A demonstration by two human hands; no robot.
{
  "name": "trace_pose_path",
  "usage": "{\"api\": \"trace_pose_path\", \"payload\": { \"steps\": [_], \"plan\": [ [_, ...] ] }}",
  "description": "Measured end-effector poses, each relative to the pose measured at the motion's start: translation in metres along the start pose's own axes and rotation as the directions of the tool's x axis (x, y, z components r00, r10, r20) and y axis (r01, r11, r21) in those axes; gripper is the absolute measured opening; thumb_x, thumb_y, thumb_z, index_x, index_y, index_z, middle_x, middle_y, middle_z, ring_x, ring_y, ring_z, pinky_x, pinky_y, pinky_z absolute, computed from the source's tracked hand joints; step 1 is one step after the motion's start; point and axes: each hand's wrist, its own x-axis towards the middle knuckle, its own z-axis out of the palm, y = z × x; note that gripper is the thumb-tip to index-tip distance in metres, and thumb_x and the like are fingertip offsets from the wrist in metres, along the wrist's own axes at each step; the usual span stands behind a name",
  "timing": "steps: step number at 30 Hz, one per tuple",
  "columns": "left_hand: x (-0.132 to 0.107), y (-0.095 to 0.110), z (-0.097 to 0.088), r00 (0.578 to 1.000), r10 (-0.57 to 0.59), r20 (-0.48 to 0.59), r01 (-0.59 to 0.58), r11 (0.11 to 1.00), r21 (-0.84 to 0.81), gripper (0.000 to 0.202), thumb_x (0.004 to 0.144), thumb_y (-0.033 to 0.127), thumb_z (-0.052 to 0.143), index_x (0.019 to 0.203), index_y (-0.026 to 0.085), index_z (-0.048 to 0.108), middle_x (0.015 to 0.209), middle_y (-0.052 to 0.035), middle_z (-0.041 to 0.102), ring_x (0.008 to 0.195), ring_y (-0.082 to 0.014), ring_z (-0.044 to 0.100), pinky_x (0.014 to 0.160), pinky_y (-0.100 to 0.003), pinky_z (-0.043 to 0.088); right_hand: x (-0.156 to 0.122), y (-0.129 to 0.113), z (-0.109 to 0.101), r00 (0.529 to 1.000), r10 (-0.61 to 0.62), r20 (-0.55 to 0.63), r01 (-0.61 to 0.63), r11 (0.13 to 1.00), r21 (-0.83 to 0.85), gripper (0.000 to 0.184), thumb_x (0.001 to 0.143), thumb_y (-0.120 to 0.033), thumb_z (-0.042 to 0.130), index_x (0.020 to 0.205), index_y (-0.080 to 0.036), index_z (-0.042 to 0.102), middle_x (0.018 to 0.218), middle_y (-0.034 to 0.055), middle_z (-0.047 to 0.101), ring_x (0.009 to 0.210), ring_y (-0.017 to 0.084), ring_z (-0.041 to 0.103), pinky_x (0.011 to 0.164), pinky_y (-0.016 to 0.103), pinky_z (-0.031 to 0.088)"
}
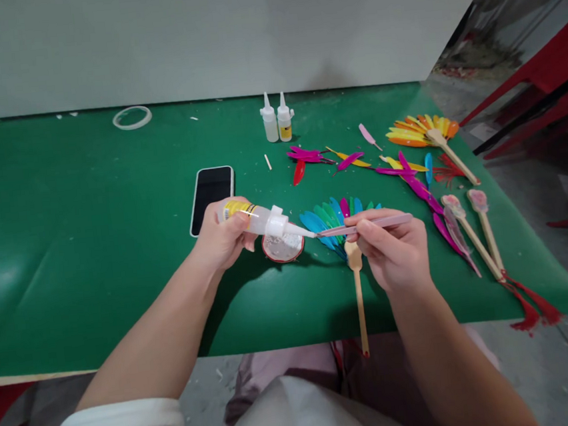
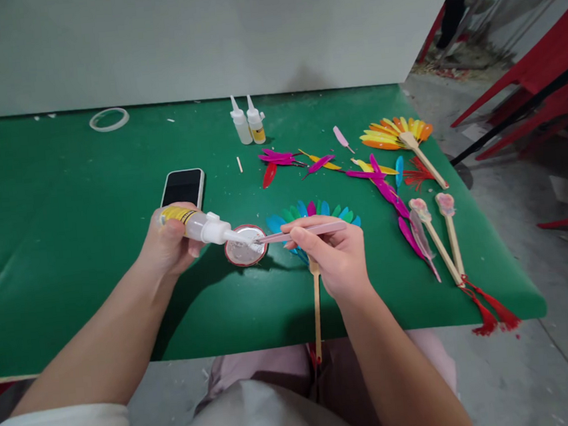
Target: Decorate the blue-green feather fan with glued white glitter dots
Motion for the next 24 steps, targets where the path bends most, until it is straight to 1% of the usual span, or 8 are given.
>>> {"api": "trace_pose_path", "payload": {
  "steps": [3,7,10,13,17,21,24],
  "plan": [
    [0.0003,0.0025,0.0009,1.0,0.009,0.005,-0.009,1.0,0.008,0.053,0.055,0.064,0.074,0.054,0.015,0.055,0.029,0.0028,0.045,0.023,-0.0084,0.039,0.026,-0.019,0.027,0.0001,0.0003,0.0004,1.0,0.017,-0.001,-0.017,1.0,0.014,0.012,0.069,-0.03,0.075,0.061,-0.021,0.074,0.06,0.0033,0.068,0.036,0.005,0.037,0.033,0.023,0.023],
    [0.0006,0.0036,0.0009,1.0,0.005,0.005,-0.006,1.0,0.015,0.052,0.056,0.062,0.075,0.053,0.014,0.055,0.028,0.0024,0.045,0.023,-0.0084,0.039,0.026,-0.019,0.026,0.0004,0.0011,0.0005,1.0,0.024,-0.004,-0.024,0.999,0.023,0.01,0.067,-0.03,0.076,0.063,-0.022,0.074,0.059,0.0034,0.067,0.039,0.007,0.042,0.035,0.024,0.027],
    [0.0004,0.003,0.0004,1.0,0.006,0.004,-0.006,1.0,0.015,0.052,0.056,0.063,0.075,0.052,0.014,0.055,0.028,0.002,0.045,0.023,-0.0083,0.038,0.025,-0.019,0.025,0.0002,0.0017,0.0004,1.0,0.016,-0.001,-0.016,1.0,0.019,0.011,0.068,-0.03,0.075,0.061,-0.022,0.074,0.059,0.003,0.067,0.039,0.007,0.042,0.035,0.023,0.028],
    [0.0,0.0031,0.0008,1.0,0.013,0.006,-0.013,1.0,0.016,0.052,0.057,0.061,0.075,0.052,0.014,0.055,0.028,0.0023,0.044,0.023,-0.008,0.038,0.025,-0.018,0.025,0.0004,0.002,-0.0001,1.0,0.016,-0.001,-0.016,1.0,0.013,0.012,0.068,-0.03,0.075,0.059,-0.022,0.073,0.06,0.0031,0.067,0.039,0.006,0.041,0.034,0.023,0.028],
    [-0.0003,0.0049,0.002,1.0,0.019,-0.001,-0.019,1.0,0.009,0.05,0.057,0.059,0.076,0.052,0.014,0.055,0.028,0.0022,0.043,0.022,-0.0083,0.037,0.025,-0.018,0.024,0.0015,0.0024,-0.0009,0.999,0.042,-0.004,-0.042,0.999,0.011,0.011,0.067,-0.032,0.076,0.065,-0.022,0.075,0.058,0.0032,0.066,0.038,0.007,0.042,0.033,0.023,0.025],
    [0.0005,0.0052,0.0001,1.0,-0.006,-0.025,0.006,1.0,-0.003,0.05,0.054,0.058,0.078,0.05,0.013,0.056,0.028,0.001,0.044,0.023,-0.0084,0.038,0.026,-0.018,0.026,0.002,0.0028,-0.0021,1.0,0.025,-0.011,-0.025,1.0,0.011,0.01,0.067,-0.031,0.076,0.062,-0.022,0.074,0.06,0.0031,0.067,0.039,0.007,0.042,0.034,0.023,0.027],
    [0.0021,0.0032,-0.0034,0.999,-0.032,-0.034,0.031,0.999,-0.026,0.043,0.055,0.052,0.079,0.057,0.013,0.061,0.032,0.0007,0.048,0.026,-0.0084,0.04,0.028,-0.019,0.03,0.0029,0.0028,-0.0044,1.0,0.014,-0.025,-0.014,1.0,0.017,0.008,0.068,-0.029,0.075,0.066,-0.021,0.075,0.058,0.0021,0.066,0.036,0.005,0.037,0.034,0.023,0.023]
  ]
}}
